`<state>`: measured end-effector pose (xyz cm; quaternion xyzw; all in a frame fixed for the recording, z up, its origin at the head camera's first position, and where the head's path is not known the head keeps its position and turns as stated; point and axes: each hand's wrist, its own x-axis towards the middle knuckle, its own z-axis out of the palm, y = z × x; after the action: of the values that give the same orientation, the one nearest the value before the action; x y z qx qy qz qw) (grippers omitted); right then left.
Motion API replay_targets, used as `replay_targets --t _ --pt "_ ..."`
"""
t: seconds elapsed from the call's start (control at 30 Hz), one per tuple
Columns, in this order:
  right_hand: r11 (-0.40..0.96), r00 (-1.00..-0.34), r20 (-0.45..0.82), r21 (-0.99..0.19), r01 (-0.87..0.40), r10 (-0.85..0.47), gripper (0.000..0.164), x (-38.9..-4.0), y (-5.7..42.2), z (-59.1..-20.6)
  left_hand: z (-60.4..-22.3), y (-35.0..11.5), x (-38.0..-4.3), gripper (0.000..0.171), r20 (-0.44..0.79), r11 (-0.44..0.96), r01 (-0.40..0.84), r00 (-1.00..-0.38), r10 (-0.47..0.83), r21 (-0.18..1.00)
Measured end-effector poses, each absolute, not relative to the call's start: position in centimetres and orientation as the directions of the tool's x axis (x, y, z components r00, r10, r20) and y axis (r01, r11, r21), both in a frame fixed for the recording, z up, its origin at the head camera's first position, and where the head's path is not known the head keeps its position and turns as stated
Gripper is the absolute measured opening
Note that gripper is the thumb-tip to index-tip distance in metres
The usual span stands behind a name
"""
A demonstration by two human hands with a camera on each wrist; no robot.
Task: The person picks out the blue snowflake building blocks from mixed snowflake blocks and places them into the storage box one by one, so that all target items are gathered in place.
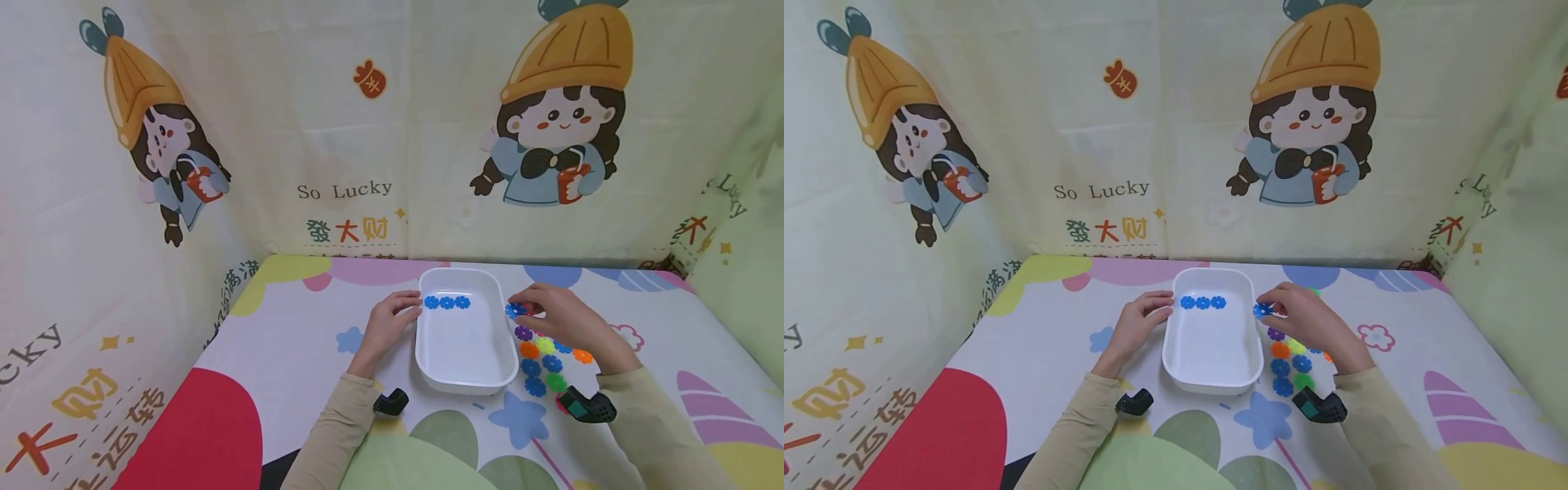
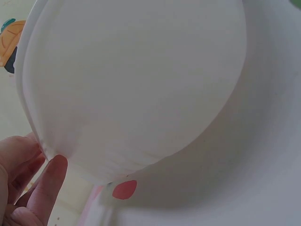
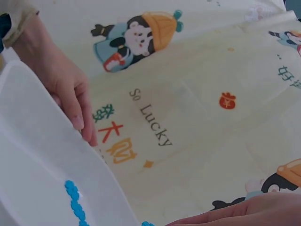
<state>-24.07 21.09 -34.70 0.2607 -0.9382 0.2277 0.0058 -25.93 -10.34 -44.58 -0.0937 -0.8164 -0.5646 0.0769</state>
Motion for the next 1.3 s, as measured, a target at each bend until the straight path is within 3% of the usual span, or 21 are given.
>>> replay_targets --t 0.37,1.0,1.3 --pt "0.744 -0.841 0.141 -0.406 -0.531 -0.523 0.035 -25.7 18.4 -34.6 -44.5 -10.3 -26.0 0.021 0.230 0.346 0.241 -0.970 0.073 0.907" --pt "0.702 -0.817 0.017 -0.502 -0.506 -0.577 0.036 -30.2 13.8 -36.3 -44.5 -10.3 -26.1 0.022 0.221 0.354 0.232 -0.973 0.074 0.906" --pt "0.713 -0.805 -0.038 -0.489 -0.502 -0.593 0.037 -31.7 12.0 -37.0 -44.5 -10.4 -26.2 0.023 0.226 0.338 0.242 -0.970 0.086 0.909"
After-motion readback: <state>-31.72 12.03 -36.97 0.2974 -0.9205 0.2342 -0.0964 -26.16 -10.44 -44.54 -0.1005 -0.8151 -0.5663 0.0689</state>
